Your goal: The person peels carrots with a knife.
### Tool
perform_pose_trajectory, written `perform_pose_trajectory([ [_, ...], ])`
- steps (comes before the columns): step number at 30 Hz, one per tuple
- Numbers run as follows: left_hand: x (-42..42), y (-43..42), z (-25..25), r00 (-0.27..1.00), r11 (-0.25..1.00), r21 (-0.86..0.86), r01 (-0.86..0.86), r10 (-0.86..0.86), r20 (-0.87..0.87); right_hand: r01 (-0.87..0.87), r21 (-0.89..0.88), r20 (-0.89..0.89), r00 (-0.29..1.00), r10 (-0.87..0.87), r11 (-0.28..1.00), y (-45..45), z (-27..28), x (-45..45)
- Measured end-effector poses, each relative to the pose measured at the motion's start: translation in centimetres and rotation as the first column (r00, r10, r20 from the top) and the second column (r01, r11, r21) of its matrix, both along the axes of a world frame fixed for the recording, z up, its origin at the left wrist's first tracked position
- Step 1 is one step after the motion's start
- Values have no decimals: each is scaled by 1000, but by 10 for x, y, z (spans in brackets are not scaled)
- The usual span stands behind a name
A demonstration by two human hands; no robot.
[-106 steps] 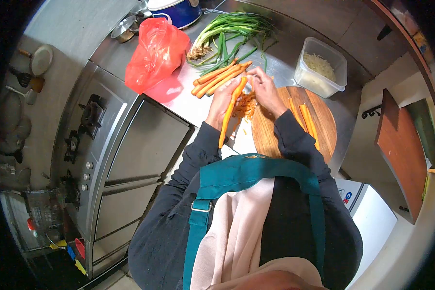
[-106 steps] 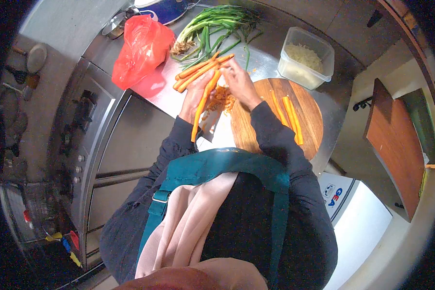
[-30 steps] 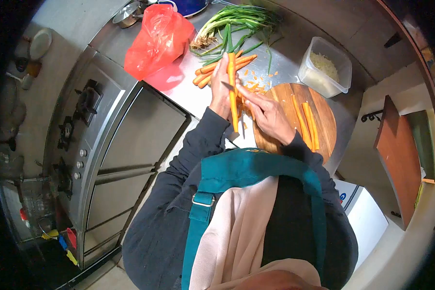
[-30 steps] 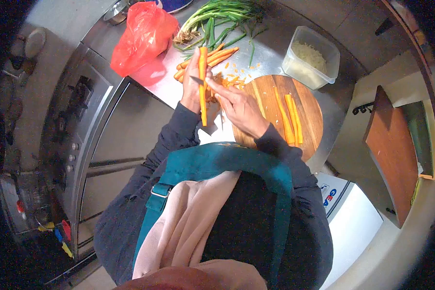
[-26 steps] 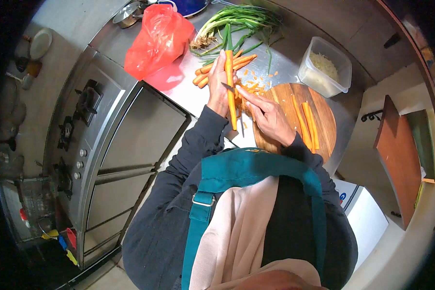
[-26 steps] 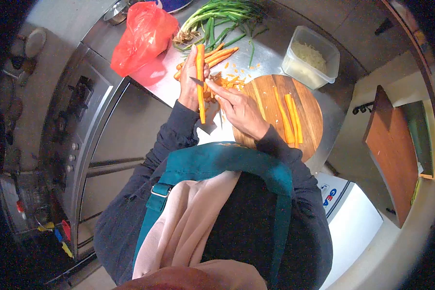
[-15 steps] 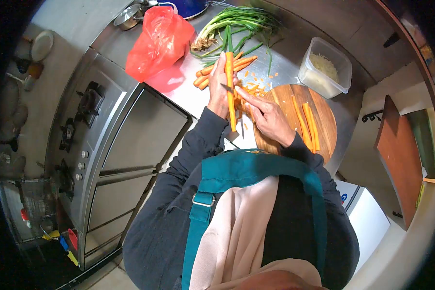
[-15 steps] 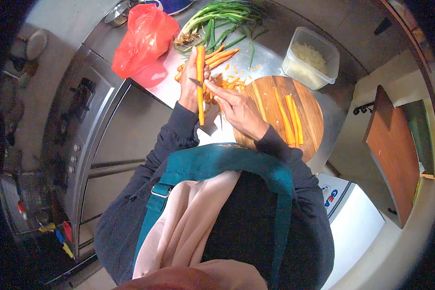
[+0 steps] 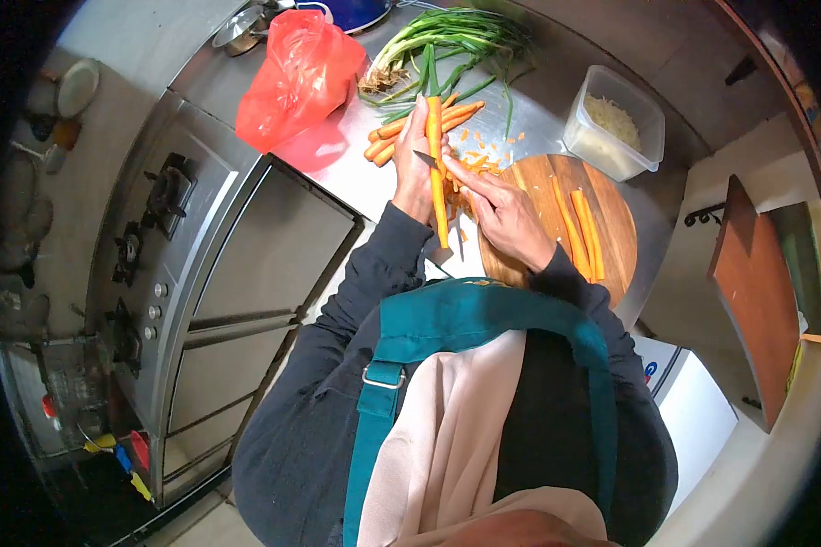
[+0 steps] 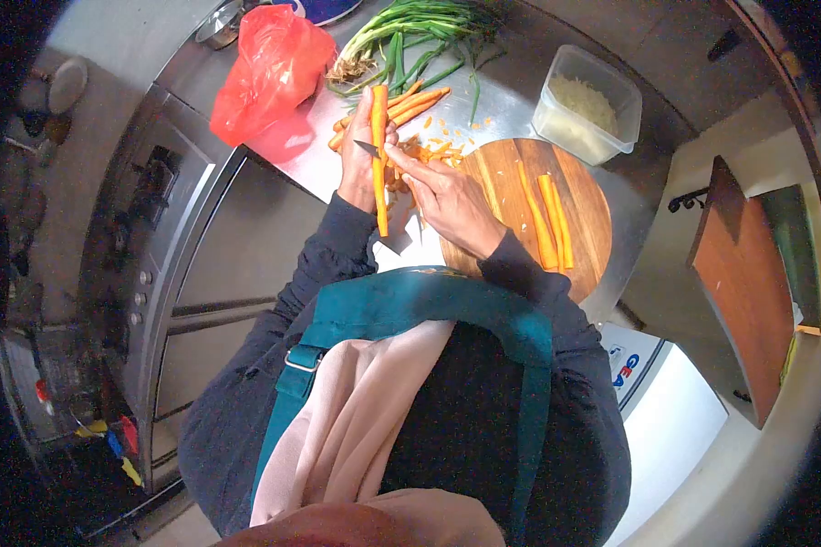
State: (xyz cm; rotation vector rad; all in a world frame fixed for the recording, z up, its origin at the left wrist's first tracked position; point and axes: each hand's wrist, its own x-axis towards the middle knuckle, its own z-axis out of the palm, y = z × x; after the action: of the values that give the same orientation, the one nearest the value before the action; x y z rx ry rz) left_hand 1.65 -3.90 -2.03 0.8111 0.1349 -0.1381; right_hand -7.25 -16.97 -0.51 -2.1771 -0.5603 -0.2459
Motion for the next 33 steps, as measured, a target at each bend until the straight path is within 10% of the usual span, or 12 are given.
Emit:
perform_pose_trajectory([
  [19, -2, -1, -3, 999, 996, -77, 48, -49, -22, -66, 180, 93, 994, 50, 981, -2, -1, 13],
  [33, -5, -7, -1, 994, 987, -128, 96, -101, -29, 59, -15, 87, 995, -57, 998, 1, -1, 23],
])
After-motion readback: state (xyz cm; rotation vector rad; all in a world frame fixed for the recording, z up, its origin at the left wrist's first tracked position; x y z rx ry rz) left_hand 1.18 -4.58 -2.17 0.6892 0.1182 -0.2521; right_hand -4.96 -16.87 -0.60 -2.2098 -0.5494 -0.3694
